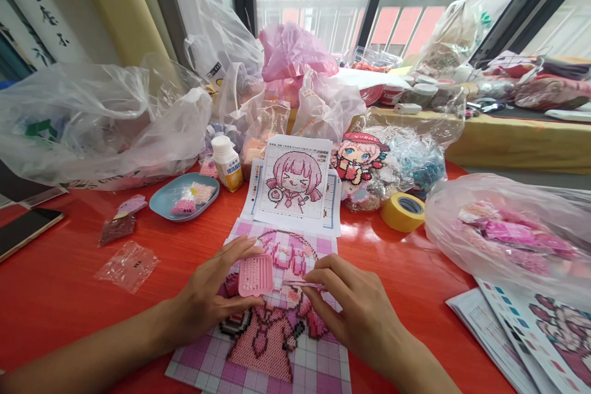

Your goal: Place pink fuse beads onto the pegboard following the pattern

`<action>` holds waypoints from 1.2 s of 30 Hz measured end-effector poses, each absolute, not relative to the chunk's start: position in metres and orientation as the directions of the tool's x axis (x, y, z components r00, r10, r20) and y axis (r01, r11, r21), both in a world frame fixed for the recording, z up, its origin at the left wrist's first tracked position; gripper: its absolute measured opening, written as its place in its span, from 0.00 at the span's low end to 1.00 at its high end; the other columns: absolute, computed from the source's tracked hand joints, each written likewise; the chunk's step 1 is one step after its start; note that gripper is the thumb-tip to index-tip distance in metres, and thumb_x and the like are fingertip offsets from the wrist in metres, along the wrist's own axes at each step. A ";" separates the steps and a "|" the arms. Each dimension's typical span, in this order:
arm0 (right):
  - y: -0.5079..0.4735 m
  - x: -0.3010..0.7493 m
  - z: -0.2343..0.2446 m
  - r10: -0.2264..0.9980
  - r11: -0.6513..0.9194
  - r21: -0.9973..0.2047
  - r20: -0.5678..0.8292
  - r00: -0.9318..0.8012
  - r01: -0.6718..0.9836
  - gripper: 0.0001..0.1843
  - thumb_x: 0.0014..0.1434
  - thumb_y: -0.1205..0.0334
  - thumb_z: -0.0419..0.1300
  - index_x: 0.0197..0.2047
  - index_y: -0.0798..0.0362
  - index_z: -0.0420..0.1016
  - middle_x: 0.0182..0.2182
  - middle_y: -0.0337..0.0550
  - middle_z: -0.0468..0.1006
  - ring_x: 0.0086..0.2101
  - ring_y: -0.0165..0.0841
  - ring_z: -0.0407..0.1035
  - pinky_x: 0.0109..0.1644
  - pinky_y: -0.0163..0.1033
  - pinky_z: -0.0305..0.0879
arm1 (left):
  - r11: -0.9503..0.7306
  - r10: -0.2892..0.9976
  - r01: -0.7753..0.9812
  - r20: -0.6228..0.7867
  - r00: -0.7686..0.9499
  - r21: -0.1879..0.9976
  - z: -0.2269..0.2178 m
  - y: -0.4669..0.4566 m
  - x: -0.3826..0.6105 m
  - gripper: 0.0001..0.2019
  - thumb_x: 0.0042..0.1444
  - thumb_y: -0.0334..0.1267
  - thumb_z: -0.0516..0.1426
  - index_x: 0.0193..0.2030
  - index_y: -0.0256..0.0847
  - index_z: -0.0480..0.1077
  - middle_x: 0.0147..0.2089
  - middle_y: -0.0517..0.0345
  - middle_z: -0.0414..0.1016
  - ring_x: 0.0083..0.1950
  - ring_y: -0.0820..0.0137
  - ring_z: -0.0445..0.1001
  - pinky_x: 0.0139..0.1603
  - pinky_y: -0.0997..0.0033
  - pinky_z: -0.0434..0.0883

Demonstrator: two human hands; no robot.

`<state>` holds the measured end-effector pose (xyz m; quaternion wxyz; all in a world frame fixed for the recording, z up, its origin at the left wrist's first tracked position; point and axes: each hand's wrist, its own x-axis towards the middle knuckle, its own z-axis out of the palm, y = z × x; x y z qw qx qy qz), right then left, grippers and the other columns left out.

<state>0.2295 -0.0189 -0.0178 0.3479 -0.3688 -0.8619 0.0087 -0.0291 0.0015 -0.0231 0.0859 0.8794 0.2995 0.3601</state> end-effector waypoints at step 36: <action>-0.016 0.234 -0.023 0.649 0.743 -0.245 0.489 -0.582 0.623 0.05 0.61 0.62 0.57 0.33 0.52 0.70 0.27 0.37 0.71 0.25 0.24 0.66 0.25 0.31 0.59 | -0.809 0.588 0.444 0.565 0.579 0.386 -0.023 0.000 -0.029 0.36 0.59 0.48 0.56 0.68 0.39 0.46 0.57 0.39 0.72 0.63 0.54 0.67 0.60 0.52 0.70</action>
